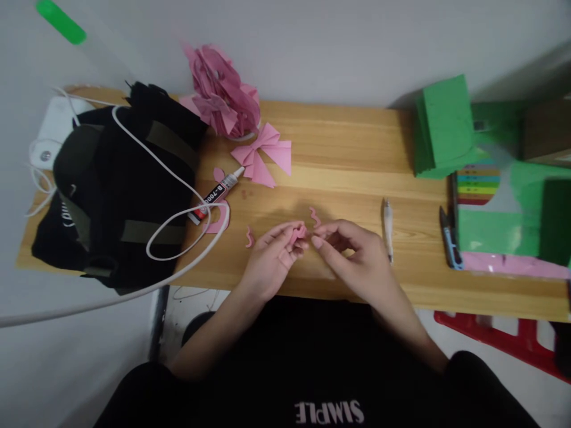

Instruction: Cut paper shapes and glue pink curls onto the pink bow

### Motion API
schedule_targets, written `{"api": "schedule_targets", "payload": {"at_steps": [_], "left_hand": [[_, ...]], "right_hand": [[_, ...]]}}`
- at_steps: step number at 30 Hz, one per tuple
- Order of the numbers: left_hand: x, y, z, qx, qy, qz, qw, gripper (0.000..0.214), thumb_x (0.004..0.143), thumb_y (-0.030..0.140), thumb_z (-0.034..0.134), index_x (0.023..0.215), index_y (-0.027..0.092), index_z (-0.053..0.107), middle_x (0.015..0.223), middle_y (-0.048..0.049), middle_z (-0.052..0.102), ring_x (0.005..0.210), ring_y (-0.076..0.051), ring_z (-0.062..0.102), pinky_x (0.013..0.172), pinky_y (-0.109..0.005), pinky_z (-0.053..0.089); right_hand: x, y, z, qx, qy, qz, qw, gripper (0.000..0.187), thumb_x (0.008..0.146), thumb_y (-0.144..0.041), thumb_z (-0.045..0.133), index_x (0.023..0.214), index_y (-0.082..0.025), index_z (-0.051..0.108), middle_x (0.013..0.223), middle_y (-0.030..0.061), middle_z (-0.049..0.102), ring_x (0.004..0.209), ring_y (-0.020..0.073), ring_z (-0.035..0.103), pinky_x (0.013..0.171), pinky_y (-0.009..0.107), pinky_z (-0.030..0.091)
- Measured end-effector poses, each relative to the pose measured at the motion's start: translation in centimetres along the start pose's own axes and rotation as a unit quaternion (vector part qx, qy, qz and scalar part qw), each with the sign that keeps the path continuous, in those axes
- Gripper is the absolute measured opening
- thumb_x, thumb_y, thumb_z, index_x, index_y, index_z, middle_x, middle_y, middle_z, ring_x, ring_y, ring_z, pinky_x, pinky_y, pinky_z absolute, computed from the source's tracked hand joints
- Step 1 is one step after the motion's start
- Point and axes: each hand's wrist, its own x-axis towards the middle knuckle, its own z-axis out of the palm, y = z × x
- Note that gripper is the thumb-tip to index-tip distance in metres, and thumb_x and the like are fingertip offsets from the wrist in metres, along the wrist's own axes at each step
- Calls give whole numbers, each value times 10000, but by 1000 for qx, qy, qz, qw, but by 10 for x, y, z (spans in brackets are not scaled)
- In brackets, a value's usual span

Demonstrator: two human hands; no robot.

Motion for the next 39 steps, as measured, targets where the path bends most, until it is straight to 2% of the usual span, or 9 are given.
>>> {"api": "schedule_targets", "payload": {"at_steps": [7, 10, 17, 20, 23, 27, 31, 36, 39], "left_hand": [[-1, -10, 23, 34, 42, -21, 998, 186, 862, 52, 623, 922, 127, 783, 1063, -95, 768, 932, -156, 726, 815, -242, 519], [-2, -12, 30, 44, 39, -33, 998, 193, 870, 52, 616, 888, 139, 788, 1088, -92, 769, 1002, -190, 730, 917, -296, 523], [-1, -18, 37, 92, 20, -52, 994, 97, 822, 122, 703, 801, 146, 794, 1033, -82, 782, 946, -179, 740, 755, -224, 543], [-2, -19, 38, 134, -15, -67, 989, 57, 789, 179, 752, 815, 171, 803, 996, -80, 784, 865, -151, 730, 691, -206, 519], [-4, -16, 41, 179, -38, -80, 980, 77, 780, 212, 765, 830, 171, 806, 932, -88, 779, 800, -133, 705, 657, -206, 495], [-6, -9, 44, 203, -76, -113, 970, 97, 779, 207, 760, 849, 160, 809, 803, -73, 760, 721, -119, 682, 607, -198, 470], [-6, -4, 46, 183, -121, -147, 965, 108, 801, 198, 754, 882, 157, 813, 715, -52, 746, 673, -104, 688, 551, -162, 448], [-11, 0, 46, 160, -182, -182, 953, 123, 841, 213, 737, 918, 150, 810, 702, -41, 752, 657, -77, 689, 567, -128, 462], [-14, 1, 45, 149, -193, -211, 946, 132, 871, 200, 707, 939, 142, 804, 701, -46, 761, 629, -71, 683, 575, -129, 472]], "right_hand": [[-6, 22, -3, 15, 111, 19, 994, 188, 874, -322, 641, 953, -163, 705, 821, 40, 733, 594, 129, 632, 528, 253, 489], [-11, 30, -8, 27, 140, 17, 990, 142, 883, -301, 635, 857, -175, 696, 732, 7, 691, 575, 122, 605, 538, 258, 478], [-20, 39, -12, 90, 134, 12, 987, 122, 903, -284, 639, 923, -189, 714, 817, 23, 710, 700, 142, 659, 613, 277, 526], [-20, 43, -17, 177, 110, 16, 978, 120, 902, -264, 651, 980, -196, 710, 818, 14, 711, 720, 141, 675, 647, 279, 556], [-18, 45, -32, 255, 24, -8, 967, 193, 892, -202, 677, 1081, -223, 710, 858, -3, 711, 775, 126, 681, 709, 263, 564], [-18, 45, -54, 249, -71, -39, 965, 275, 886, -152, 697, 1140, -252, 726, 937, 5, 742, 847, 122, 691, 754, 250, 547], [-19, 44, -62, 215, -83, -53, 972, 354, 836, -115, 741, 1152, -272, 740, 840, -21, 698, 751, 108, 644, 686, 239, 516], [-22, 45, -63, 182, -69, -75, 978, 358, 797, -132, 796, 1113, -298, 768, 617, -82, 401, 531, 79, 389, 489, 236, 341], [-24, 45, -66, 177, -82, -102, 975, 346, 800, -127, 801, 1099, -299, 776, 592, -86, 355, 504, 82, 315, 458, 255, 276]]}}
